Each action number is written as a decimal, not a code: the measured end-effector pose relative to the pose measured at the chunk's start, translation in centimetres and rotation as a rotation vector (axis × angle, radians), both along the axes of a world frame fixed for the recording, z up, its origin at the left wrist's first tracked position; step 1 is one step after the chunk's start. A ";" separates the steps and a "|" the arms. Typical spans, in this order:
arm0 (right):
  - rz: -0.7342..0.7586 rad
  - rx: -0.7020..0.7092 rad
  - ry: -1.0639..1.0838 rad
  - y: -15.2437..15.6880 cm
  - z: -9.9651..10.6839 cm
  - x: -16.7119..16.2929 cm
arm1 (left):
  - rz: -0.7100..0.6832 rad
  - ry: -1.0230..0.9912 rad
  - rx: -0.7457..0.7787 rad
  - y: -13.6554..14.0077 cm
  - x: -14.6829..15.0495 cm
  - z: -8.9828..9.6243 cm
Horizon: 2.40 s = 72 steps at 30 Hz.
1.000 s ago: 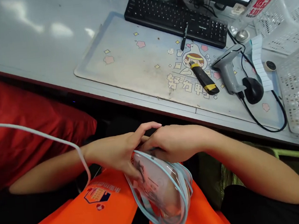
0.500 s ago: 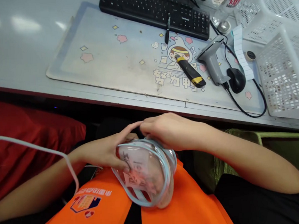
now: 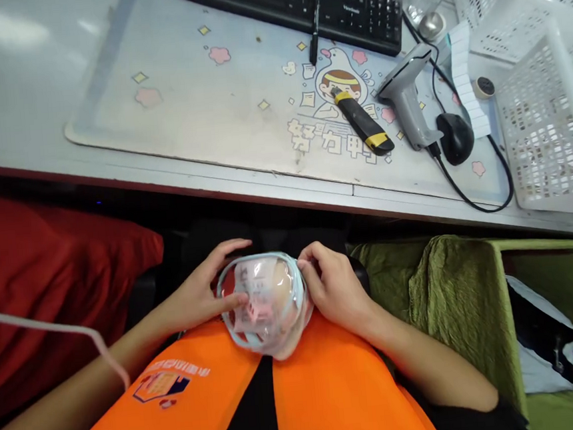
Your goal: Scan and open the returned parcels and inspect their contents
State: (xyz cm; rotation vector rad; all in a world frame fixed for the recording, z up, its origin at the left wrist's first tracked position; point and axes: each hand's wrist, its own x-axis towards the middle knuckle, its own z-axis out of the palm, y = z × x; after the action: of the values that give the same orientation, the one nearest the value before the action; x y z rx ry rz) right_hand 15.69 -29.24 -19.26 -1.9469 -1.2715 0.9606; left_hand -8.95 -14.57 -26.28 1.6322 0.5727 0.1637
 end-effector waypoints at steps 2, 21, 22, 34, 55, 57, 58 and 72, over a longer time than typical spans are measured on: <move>-0.069 -0.087 0.188 0.5 -2.4 0.3 | -0.065 -0.004 0.184 -0.2 0.0 0.6; -0.068 -0.110 -0.225 0.5 -10.6 -1.4 | -0.162 0.486 0.721 -3.3 9.8 -4.3; -0.060 -0.095 -0.217 0.4 -10.4 -1.3 | -0.162 0.501 0.732 -3.1 10.3 -3.8; 0.374 0.065 0.263 2.1 -1.1 6.3 | -0.345 -0.195 0.684 4.8 7.4 6.9; 0.567 0.412 -0.382 -3.5 -4.0 -4.4 | 0.643 -0.151 -0.557 -2.6 -0.1 -3.9; 0.625 0.371 -0.394 -3.6 -5.1 -5.3 | 0.729 -0.135 -0.629 -3.0 0.0 -4.2; 0.659 0.338 -0.386 -3.6 -5.6 -5.6 | 0.761 -0.131 -0.665 -3.0 0.1 -4.3; 0.636 0.299 -0.135 -0.3 -1.9 -1.4 | 0.685 0.095 -0.325 -3.9 -5.2 -3.7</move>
State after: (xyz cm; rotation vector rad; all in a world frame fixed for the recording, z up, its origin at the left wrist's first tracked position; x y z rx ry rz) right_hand 14.27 -29.49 -21.11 -1.4123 -2.0496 0.8626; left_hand -14.19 -18.50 -30.01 1.0836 1.1566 0.4705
